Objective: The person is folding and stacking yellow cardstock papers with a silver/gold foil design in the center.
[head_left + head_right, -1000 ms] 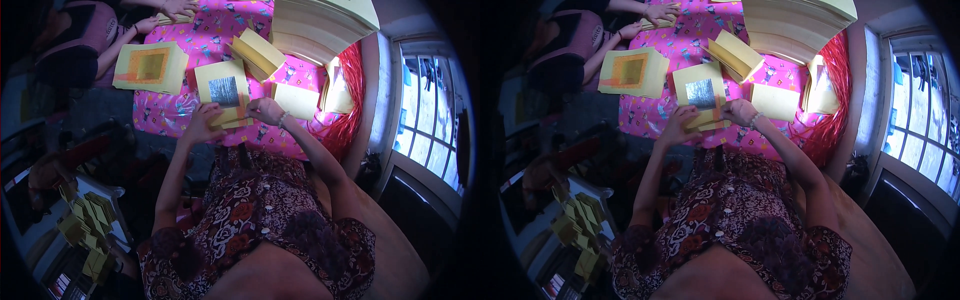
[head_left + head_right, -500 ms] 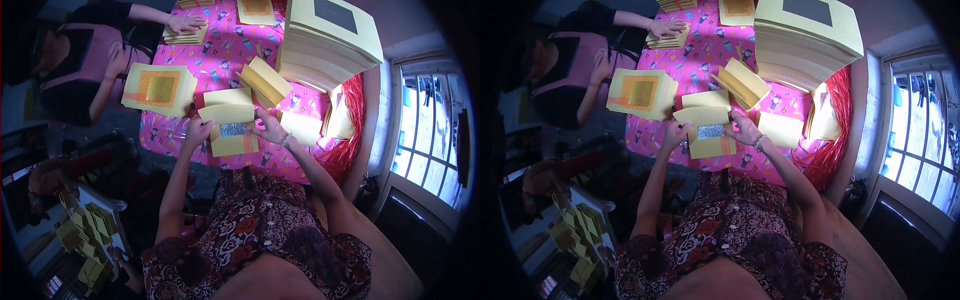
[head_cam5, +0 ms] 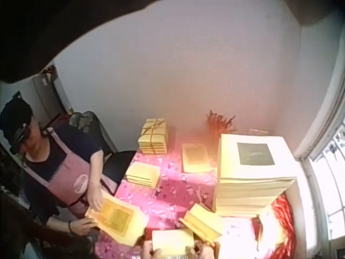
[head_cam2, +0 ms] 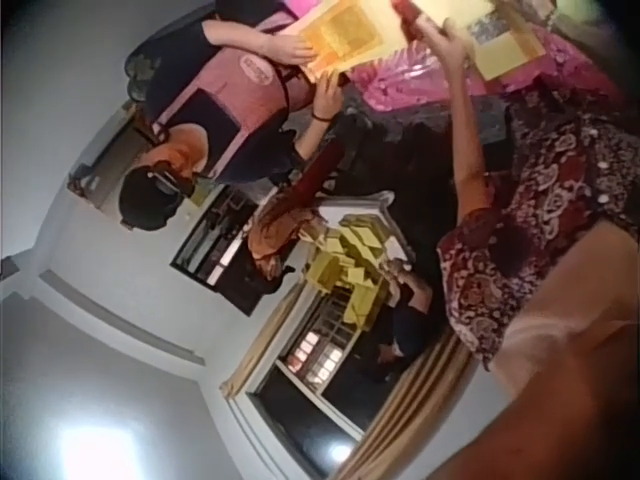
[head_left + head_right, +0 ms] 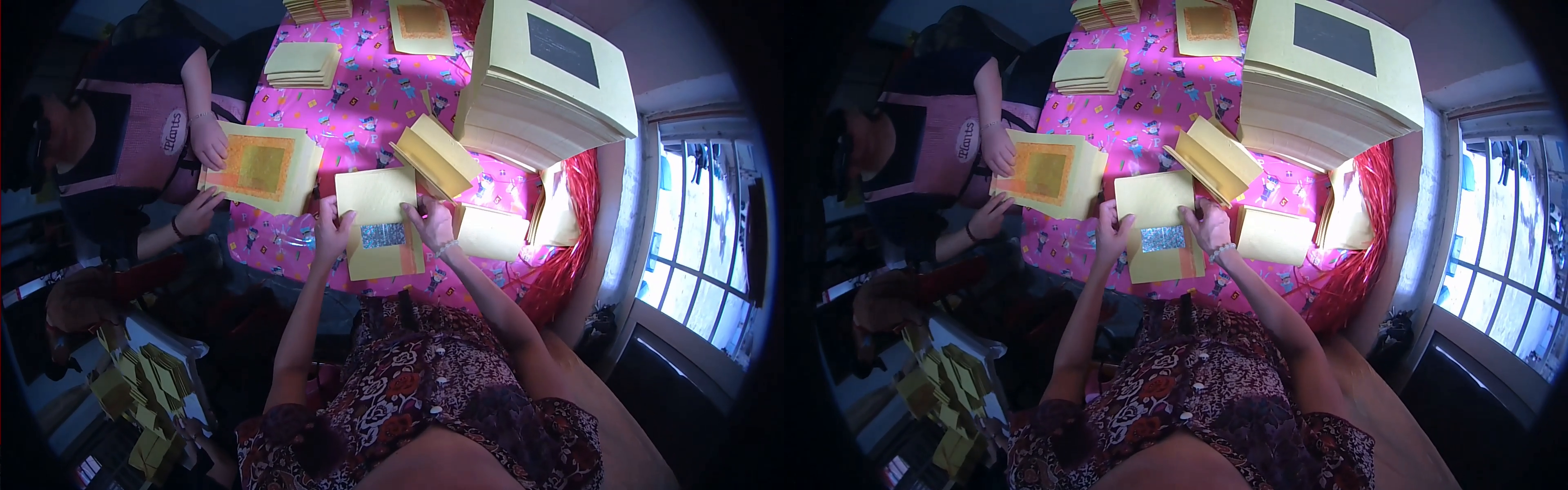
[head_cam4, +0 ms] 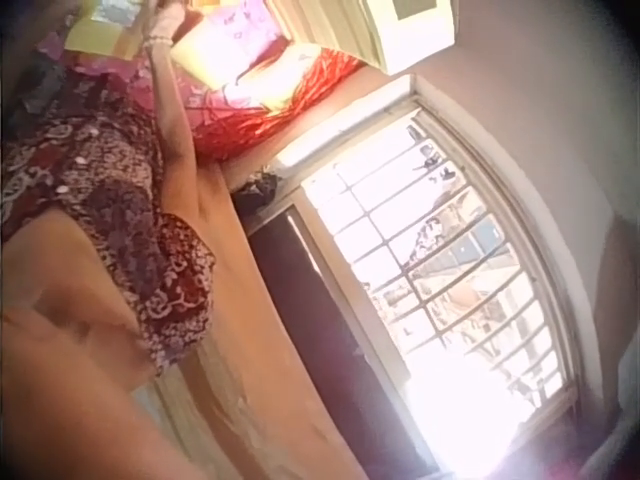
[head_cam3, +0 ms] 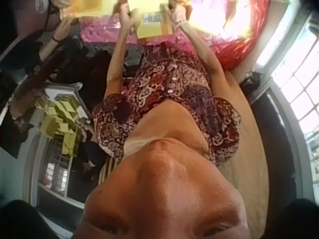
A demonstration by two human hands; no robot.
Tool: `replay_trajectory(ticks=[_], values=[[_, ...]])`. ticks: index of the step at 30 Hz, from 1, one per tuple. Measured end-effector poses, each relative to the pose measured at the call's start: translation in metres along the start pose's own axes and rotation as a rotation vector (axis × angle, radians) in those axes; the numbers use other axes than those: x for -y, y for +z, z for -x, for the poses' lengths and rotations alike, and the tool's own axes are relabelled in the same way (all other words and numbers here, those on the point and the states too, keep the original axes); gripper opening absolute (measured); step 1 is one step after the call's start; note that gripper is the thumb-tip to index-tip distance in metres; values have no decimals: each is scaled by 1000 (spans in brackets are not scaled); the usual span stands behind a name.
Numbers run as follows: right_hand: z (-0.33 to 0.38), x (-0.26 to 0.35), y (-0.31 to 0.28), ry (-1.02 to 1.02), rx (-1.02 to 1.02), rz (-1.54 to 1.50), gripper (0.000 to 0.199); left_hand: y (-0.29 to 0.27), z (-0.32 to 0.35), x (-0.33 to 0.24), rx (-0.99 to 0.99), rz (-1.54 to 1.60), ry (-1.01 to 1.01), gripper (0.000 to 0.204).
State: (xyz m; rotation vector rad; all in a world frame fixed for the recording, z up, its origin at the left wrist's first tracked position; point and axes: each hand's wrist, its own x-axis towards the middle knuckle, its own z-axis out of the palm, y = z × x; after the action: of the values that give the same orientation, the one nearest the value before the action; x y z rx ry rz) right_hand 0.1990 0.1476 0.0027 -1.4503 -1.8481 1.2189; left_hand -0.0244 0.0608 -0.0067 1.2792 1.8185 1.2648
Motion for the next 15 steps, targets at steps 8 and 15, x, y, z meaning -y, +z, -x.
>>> replay_trajectory(ticks=[8,15], values=[[-7,7,0,90,-21,-20,37,4,-1,-8,-85,-53,-3,42],[-9,4,6,82,-27,91,35,2,-1,-11,-92,-43,-113,48]])
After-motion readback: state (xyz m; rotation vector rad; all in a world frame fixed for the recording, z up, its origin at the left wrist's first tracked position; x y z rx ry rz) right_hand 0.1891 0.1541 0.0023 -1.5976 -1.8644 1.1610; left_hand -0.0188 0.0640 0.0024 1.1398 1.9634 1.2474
